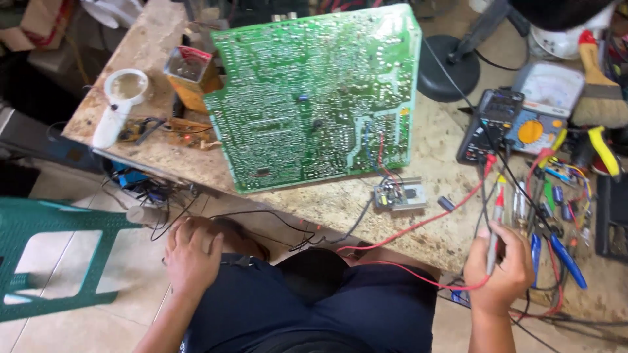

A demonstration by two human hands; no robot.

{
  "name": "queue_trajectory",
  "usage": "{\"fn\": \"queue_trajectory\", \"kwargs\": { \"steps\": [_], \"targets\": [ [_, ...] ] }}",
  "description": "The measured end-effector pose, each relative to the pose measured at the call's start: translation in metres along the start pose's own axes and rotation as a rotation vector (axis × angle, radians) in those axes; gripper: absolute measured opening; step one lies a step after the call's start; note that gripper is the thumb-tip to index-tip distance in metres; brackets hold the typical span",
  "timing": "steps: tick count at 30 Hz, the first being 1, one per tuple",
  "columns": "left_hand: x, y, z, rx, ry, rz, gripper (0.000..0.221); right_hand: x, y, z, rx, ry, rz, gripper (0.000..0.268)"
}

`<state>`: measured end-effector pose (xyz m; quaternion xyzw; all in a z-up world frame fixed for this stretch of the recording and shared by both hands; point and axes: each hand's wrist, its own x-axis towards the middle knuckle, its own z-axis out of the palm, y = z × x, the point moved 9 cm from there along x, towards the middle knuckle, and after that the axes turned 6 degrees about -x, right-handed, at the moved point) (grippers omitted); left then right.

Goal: A person is repairing a large circuit board, involving desoldering components, testing with a multimeter, and soldering connections.

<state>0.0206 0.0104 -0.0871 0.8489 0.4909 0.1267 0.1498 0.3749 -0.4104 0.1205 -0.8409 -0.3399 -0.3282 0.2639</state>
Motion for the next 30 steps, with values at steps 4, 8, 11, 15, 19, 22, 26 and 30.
{"fn": "queue_trajectory", "kwargs": {
  "steps": [4, 8, 11, 15, 19, 22, 26, 30],
  "targets": [
    [0.003, 0.001, -0.003, -0.014, -0.103, -0.083, 0.048, -0.012, 0.006, 0.006, -0.029, -0.014, -0.013, 0.011],
    [0.003, 0.004, -0.005, -0.030, -0.118, -0.026, 0.047, -0.018, 0.009, 0.006, -0.073, -0.016, 0.017, 0.014],
    [0.003, 0.005, -0.007, -0.034, -0.097, -0.006, 0.045, -0.019, 0.009, 0.007, -0.102, -0.038, 0.037, 0.016],
    [0.004, 0.003, -0.006, -0.026, -0.084, -0.010, 0.043, -0.019, 0.009, 0.007, -0.107, -0.035, 0.032, 0.015],
    [0.004, 0.004, -0.008, -0.029, -0.097, 0.000, 0.046, -0.019, 0.011, 0.008, -0.147, -0.035, 0.059, 0.014],
    [0.004, 0.005, -0.008, -0.033, -0.102, 0.003, 0.047, -0.017, 0.013, 0.008, -0.138, -0.029, 0.043, 0.014],
    [0.003, 0.001, -0.005, -0.051, -0.118, -0.039, 0.046, -0.011, 0.010, 0.007, -0.115, -0.036, 0.021, 0.013],
    [0.000, -0.002, -0.004, -0.030, -0.083, -0.060, 0.046, -0.010, 0.011, 0.008, -0.071, -0.035, 0.043, 0.013]
  ]
}}
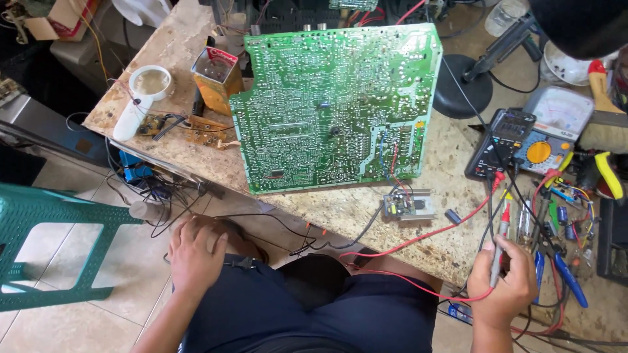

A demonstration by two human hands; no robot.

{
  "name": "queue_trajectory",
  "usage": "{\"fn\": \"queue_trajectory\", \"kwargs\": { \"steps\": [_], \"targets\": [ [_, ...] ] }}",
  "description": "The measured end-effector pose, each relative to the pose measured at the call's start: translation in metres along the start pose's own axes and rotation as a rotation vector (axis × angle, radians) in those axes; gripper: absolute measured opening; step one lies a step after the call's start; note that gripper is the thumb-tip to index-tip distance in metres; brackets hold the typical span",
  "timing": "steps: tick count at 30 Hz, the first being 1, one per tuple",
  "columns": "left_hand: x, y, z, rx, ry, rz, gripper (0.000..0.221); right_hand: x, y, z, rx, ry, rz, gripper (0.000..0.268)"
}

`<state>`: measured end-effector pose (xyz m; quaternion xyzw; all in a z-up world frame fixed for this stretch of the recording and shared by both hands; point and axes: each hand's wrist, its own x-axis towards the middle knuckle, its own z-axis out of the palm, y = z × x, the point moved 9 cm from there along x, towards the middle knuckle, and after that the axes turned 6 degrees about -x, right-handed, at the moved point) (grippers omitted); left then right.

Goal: A person is repairing a large circuit board, involving desoldering components, testing with a multimeter, and soldering connections.

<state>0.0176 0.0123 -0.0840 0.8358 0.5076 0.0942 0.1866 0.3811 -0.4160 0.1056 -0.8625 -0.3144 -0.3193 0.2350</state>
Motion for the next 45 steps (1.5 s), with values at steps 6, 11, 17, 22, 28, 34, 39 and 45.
{"fn": "queue_trajectory", "kwargs": {
  "steps": [6, 11, 17, 22, 28, 34, 39, 45],
  "targets": [
    [0.001, 0.001, 0.003, 0.002, -0.035, -0.018, 0.049, 0.003, -0.003, -0.003, 0.034, 0.025, -0.005, 0.013],
    [0.002, 0.002, 0.004, 0.017, -0.050, -0.012, 0.050, 0.003, -0.002, -0.003, 0.043, 0.016, -0.004, 0.012],
    [0.001, 0.002, 0.004, 0.009, -0.020, 0.006, 0.048, 0.003, 0.000, -0.002, 0.051, 0.004, -0.001, 0.012],
    [0.001, 0.006, 0.000, 0.018, -0.070, -0.028, 0.049, 0.003, -0.002, -0.002, 0.039, 0.005, -0.016, 0.014],
    [0.002, 0.004, 0.002, 0.010, -0.055, -0.027, 0.049, 0.002, -0.001, -0.001, 0.033, 0.006, -0.015, 0.013],
    [0.002, 0.002, 0.003, 0.020, -0.100, -0.058, 0.051, 0.003, 0.000, 0.001, 0.025, -0.013, -0.006, 0.015],
    [0.001, 0.003, 0.002, 0.010, -0.026, 0.007, 0.050, 0.003, -0.001, -0.001, 0.039, -0.005, -0.004, 0.014],
    [-0.001, 0.003, 0.002, -0.008, -0.037, -0.017, 0.050, 0.011, -0.007, -0.003, 0.067, 0.003, -0.013, 0.012]
  ]
}}
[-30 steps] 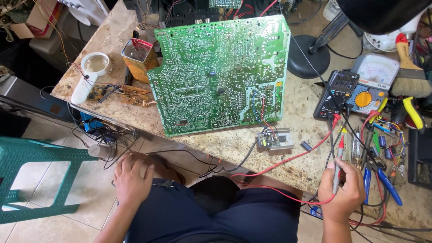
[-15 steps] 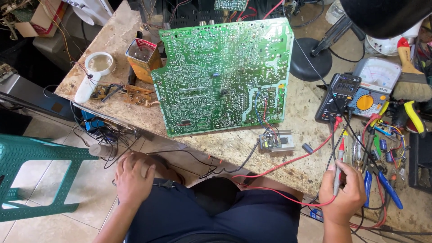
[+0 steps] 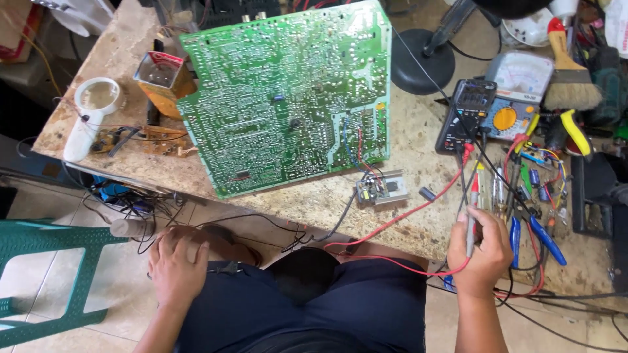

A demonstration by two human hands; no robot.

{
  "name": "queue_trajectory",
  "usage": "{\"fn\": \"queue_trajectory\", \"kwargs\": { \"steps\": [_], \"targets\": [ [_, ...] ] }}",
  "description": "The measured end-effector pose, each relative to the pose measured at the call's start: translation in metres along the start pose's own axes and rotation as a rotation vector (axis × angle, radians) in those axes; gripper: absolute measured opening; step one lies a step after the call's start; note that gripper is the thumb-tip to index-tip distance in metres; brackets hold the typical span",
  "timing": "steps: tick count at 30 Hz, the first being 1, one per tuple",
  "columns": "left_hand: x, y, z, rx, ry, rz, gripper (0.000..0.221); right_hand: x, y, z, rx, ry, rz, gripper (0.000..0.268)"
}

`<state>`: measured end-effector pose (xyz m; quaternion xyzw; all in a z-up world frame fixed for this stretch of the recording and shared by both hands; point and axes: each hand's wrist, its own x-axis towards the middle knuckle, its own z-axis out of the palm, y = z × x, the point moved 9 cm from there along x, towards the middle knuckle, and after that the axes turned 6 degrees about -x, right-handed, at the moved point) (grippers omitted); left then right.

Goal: A person is repairing a large circuit board, involving desoldering components, testing with a multimeter, and soldering connections.

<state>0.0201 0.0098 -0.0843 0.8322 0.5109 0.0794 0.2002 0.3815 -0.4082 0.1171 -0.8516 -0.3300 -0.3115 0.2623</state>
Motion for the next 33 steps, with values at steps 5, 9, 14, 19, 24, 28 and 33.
{"fn": "queue_trajectory", "kwargs": {
  "steps": [5, 9, 14, 19, 24, 28, 33],
  "targets": [
    [0.001, -0.010, 0.008, -0.029, 0.104, 0.115, 0.049, -0.002, 0.012, 0.004, -0.078, -0.138, -0.016, 0.026],
    [-0.007, 0.036, -0.065, -0.302, 0.381, 0.327, 0.032, 0.018, 0.025, -0.012, -0.182, -0.194, 0.048, 0.027],
    [0.023, 0.113, -0.138, -0.494, 0.212, 0.286, 0.035, 0.116, -0.025, 0.007, 0.100, -0.365, 0.106, 0.025],
    [0.063, 0.156, -0.151, -0.590, -0.005, 0.222, 0.048, 0.193, -0.061, 0.095, 0.376, -0.634, 0.286, 0.034],
    [0.082, 0.159, -0.152, -0.957, -0.025, 0.179, 0.042, 0.225, -0.097, 0.137, 0.594, -0.705, 0.371, 0.035],
    [0.096, 0.148, -0.133, -1.081, -0.094, 0.110, 0.042, 0.220, -0.081, 0.148, 0.596, -0.648, 0.410, 0.032],
    [0.100, 0.144, -0.118, -1.121, -0.114, 0.135, 0.037, 0.212, -0.090, 0.140, 0.734, -0.515, 0.365, 0.041]
  ]
}}
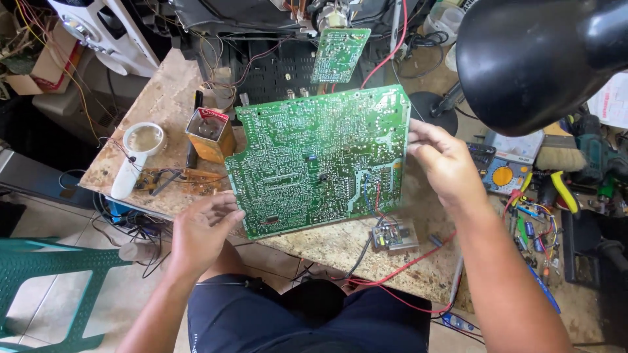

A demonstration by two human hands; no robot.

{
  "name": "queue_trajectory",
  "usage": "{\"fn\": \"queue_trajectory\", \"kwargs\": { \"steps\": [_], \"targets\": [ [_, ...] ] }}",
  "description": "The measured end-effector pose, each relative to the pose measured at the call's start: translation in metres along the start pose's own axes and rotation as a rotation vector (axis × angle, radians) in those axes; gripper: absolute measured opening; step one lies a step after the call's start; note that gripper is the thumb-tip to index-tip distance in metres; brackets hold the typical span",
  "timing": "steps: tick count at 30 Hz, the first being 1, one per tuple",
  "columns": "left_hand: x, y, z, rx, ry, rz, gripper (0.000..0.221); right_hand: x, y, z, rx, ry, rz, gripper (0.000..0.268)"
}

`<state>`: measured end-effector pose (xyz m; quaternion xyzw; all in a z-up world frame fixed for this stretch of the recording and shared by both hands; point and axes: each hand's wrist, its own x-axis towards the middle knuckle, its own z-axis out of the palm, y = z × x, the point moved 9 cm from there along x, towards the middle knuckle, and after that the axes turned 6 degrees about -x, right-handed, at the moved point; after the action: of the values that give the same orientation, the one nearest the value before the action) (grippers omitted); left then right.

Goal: A person is repairing a large circuit board, involving desoldering components, testing with a multimeter, and soldering connections.

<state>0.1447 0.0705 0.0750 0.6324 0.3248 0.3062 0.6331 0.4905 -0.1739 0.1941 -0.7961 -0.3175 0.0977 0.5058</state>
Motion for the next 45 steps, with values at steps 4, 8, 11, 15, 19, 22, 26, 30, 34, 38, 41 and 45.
{"fn": "queue_trajectory", "kwargs": {
  "steps": [4, 8, 11, 15, 19, 22, 26, 30, 34, 38, 41, 45],
  "targets": [
    [-0.022, 0.023, -0.003, 0.018, 0.057, 0.151, 0.030, -0.037, -0.030, -0.002, 0.009, 0.069, 0.006, 0.046],
    [-0.044, 0.023, -0.001, 0.289, 0.024, 0.415, 0.014, -0.068, -0.019, -0.010, 0.135, 0.161, 0.183, 0.044],
    [-0.055, 0.032, 0.001, 0.354, 0.053, 0.653, 0.011, -0.084, -0.039, -0.010, 0.138, 0.200, 0.080, 0.049],
    [-0.065, 0.048, 0.004, 0.375, 0.039, 0.885, 0.006, -0.103, -0.037, -0.013, 0.185, 0.235, -0.034, 0.065],
    [-0.065, 0.070, 0.001, 0.403, 0.069, 0.942, 0.011, -0.120, 0.004, -0.026, 0.252, 0.343, 0.078, 0.081],
    [-0.069, 0.054, 0.002, 0.190, -0.179, 1.001, 0.020, -0.131, 0.014, -0.022, 0.328, 0.446, 0.192, 0.101],
    [-0.071, 0.053, 0.013, 0.223, -0.396, 1.080, 0.032, -0.141, 0.029, -0.022, 0.363, 0.509, 0.216, 0.091],
    [-0.078, 0.037, 0.026, 0.331, -0.537, 1.201, 0.023, -0.139, 0.044, -0.031, 0.428, 0.601, 0.174, 0.069],
    [-0.072, 0.034, 0.028, 0.247, -0.602, 1.170, 0.022, -0.146, 0.059, -0.035, 0.466, 0.667, 0.146, 0.052],
    [-0.068, 0.040, 0.025, 0.208, -0.585, 1.164, 0.023, -0.159, 0.074, -0.049, 0.561, 0.752, 0.078, 0.028],
    [-0.067, 0.040, 0.026, 0.185, -0.585, 1.163, 0.023, -0.168, 0.085, -0.063, 0.631, 0.808, 0.023, 0.017],
    [-0.070, 0.037, 0.027, 0.192, -0.583, 1.167, 0.020, -0.165, 0.076, -0.056, 0.659, 0.838, 0.011, 0.020]
  ]
}}
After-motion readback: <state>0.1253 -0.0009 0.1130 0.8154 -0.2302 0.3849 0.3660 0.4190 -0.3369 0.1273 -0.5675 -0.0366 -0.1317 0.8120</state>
